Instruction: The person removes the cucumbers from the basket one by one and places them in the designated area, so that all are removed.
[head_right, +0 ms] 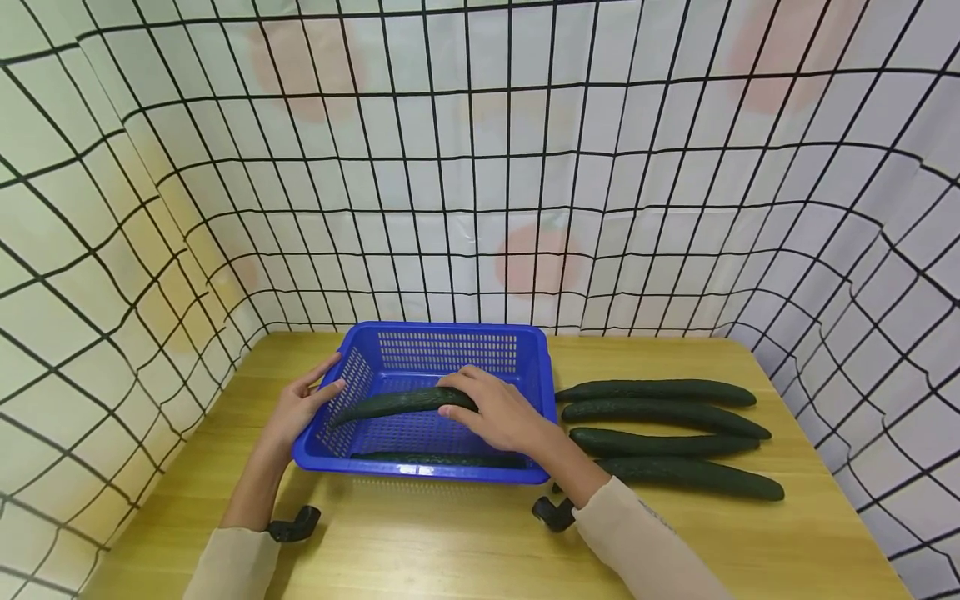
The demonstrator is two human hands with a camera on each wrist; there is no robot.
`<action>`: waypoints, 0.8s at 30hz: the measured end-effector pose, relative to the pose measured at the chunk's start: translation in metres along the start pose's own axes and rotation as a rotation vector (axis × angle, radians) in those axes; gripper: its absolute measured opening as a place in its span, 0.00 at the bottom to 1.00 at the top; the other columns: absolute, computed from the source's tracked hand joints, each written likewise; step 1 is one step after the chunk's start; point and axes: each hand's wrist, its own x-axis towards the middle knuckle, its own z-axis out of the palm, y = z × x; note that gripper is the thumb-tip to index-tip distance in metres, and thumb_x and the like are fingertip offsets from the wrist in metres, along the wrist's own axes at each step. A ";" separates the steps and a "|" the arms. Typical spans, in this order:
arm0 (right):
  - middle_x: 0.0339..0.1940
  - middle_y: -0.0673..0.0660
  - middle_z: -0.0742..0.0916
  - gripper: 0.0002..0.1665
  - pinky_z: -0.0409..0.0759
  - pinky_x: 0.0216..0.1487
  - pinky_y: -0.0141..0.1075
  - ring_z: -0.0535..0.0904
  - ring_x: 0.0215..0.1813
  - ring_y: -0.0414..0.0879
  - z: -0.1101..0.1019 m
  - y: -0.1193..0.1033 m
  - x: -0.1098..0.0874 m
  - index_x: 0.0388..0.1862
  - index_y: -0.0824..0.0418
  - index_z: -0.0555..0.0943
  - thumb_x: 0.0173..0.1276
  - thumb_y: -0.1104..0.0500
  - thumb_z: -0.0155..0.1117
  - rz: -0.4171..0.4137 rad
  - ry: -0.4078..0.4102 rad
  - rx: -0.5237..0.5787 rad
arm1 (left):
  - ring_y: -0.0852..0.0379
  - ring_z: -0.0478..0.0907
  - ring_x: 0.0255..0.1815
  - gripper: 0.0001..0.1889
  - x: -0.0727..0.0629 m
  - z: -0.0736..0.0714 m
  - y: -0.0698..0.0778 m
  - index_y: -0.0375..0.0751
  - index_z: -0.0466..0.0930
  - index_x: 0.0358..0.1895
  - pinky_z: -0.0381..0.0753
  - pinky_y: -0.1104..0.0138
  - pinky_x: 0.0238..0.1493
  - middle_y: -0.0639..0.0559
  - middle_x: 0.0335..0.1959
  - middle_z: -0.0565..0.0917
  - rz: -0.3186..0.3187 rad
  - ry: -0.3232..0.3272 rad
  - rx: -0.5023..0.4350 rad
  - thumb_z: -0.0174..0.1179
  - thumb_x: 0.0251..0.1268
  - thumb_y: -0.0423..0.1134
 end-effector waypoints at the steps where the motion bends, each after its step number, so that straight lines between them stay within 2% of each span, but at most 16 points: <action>1: 0.62 0.49 0.82 0.26 0.83 0.58 0.47 0.80 0.60 0.46 -0.003 -0.001 -0.001 0.69 0.47 0.78 0.79 0.39 0.56 0.001 0.010 -0.002 | 0.53 0.89 0.36 0.33 0.001 0.000 0.000 0.64 0.64 0.79 0.91 0.55 0.39 0.28 0.63 0.81 -0.003 -0.001 0.000 0.63 0.75 0.48; 4: 0.64 0.50 0.81 0.26 0.81 0.62 0.51 0.79 0.64 0.49 -0.013 -0.005 -0.002 0.70 0.48 0.77 0.80 0.41 0.57 -0.009 0.050 0.009 | 0.50 0.90 0.37 0.33 0.002 0.000 -0.001 0.63 0.64 0.79 0.91 0.51 0.40 0.32 0.58 0.85 -0.002 -0.004 -0.005 0.63 0.75 0.47; 9: 0.66 0.49 0.80 0.26 0.79 0.66 0.53 0.76 0.69 0.50 -0.028 -0.009 -0.003 0.71 0.47 0.77 0.80 0.42 0.57 -0.034 0.109 0.040 | 0.44 0.90 0.39 0.32 0.002 0.000 -0.001 0.62 0.66 0.79 0.91 0.52 0.39 0.43 0.49 0.90 0.007 0.000 -0.021 0.64 0.75 0.45; 11: 0.66 0.49 0.80 0.25 0.78 0.67 0.53 0.75 0.70 0.50 -0.034 -0.009 -0.006 0.71 0.47 0.77 0.80 0.43 0.58 -0.044 0.129 0.040 | 0.44 0.90 0.38 0.32 0.002 0.001 -0.001 0.62 0.66 0.79 0.91 0.52 0.38 0.44 0.48 0.90 0.009 -0.002 -0.017 0.64 0.75 0.45; 18: 0.66 0.51 0.81 0.24 0.78 0.66 0.55 0.75 0.69 0.52 -0.056 -0.002 -0.022 0.71 0.46 0.77 0.79 0.47 0.60 -0.058 0.197 0.014 | 0.46 0.90 0.38 0.33 0.001 0.003 0.000 0.61 0.64 0.80 0.91 0.55 0.38 0.29 0.59 0.83 0.017 -0.007 0.002 0.64 0.74 0.47; 24: 0.69 0.55 0.80 0.25 0.76 0.68 0.60 0.74 0.72 0.58 -0.071 0.013 -0.043 0.72 0.49 0.76 0.79 0.48 0.60 0.002 0.210 -0.009 | 0.49 0.90 0.39 0.33 -0.002 0.002 0.001 0.60 0.65 0.79 0.91 0.58 0.39 0.28 0.63 0.80 0.014 -0.005 -0.013 0.64 0.74 0.47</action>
